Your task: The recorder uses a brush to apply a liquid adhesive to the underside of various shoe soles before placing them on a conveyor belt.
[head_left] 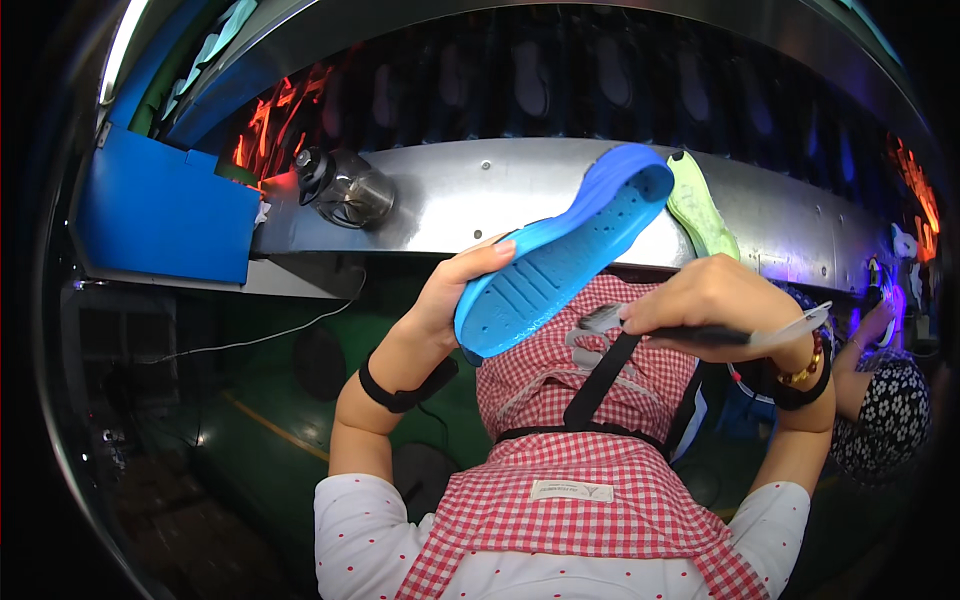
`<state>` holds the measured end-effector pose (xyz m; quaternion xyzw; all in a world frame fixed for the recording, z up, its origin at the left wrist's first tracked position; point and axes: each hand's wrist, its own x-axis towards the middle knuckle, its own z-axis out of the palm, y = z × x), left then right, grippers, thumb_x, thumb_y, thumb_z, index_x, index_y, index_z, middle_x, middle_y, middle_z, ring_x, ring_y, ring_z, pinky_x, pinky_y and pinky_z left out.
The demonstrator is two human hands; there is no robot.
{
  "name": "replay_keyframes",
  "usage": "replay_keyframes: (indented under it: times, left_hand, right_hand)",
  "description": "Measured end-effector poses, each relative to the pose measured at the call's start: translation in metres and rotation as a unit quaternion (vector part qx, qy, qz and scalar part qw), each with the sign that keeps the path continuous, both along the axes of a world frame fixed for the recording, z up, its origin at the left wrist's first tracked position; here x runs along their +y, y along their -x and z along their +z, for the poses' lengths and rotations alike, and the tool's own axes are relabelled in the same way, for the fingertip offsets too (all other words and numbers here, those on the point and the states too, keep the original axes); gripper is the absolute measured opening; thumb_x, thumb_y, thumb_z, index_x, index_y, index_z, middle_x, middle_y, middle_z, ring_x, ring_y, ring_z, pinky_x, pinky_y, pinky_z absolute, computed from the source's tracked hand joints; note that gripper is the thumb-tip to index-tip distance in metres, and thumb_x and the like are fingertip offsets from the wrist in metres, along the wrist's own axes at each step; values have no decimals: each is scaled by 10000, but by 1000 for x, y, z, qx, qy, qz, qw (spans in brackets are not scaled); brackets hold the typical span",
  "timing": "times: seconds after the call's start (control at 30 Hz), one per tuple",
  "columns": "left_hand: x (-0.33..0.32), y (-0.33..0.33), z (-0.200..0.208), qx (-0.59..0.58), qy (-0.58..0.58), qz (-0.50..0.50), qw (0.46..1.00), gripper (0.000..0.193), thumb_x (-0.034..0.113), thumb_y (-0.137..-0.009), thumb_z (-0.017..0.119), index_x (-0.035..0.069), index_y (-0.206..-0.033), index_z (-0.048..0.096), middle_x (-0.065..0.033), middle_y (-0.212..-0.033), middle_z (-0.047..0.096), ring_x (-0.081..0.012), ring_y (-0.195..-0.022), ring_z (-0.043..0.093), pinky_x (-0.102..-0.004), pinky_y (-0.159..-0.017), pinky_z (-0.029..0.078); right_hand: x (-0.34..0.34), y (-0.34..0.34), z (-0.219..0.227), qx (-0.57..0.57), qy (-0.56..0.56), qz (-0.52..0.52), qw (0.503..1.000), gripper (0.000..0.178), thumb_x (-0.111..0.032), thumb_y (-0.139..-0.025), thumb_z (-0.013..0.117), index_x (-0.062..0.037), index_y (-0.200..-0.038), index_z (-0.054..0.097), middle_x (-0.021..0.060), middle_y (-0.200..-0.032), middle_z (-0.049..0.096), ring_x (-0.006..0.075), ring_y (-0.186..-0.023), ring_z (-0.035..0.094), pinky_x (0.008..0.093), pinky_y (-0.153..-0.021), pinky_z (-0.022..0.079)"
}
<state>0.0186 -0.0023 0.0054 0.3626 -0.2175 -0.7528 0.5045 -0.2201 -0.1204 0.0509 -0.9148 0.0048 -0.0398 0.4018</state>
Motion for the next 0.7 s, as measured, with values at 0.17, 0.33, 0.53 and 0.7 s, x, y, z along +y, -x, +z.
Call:
replay_keyframes:
  times: [0.17,0.33,0.53,0.7]
  left_hand:
    - [-6,13,-9,41,19,38,998,567,278,-841,452,-62,-1271,306,-230,-1112,516,-263,-912,596,-329,-793,500]
    - [-9,8,-20,51,31,96,994,528,262,-835,460,-70,-1233,357,-218,-1077,543,-265,-890,605,-341,-809,497]
    - [-11,4,-35,116,30,138,983,476,227,-843,456,-86,-1195,388,-199,-1047,567,-248,-884,611,-346,-801,503]
    - [-14,13,-52,216,-1,125,968,456,211,-840,477,-83,-1183,421,-201,-1085,560,-267,-933,595,-376,-858,467]
  right_hand:
    - [13,-17,-31,-143,-207,-75,965,229,-53,-736,636,-8,-960,633,119,-819,649,172,-701,620,241,-629,472]
    - [-1,-16,-41,-128,-305,-293,897,176,-45,-758,609,10,-921,645,77,-759,639,69,-562,541,173,-499,420]
    - [-7,-28,-59,-185,-322,-334,866,142,-6,-756,590,32,-884,638,115,-839,643,63,-464,514,157,-402,389]
    - [-20,-24,-71,-304,-187,-447,820,172,-4,-795,548,39,-953,599,106,-854,643,42,-456,471,157,-395,369]
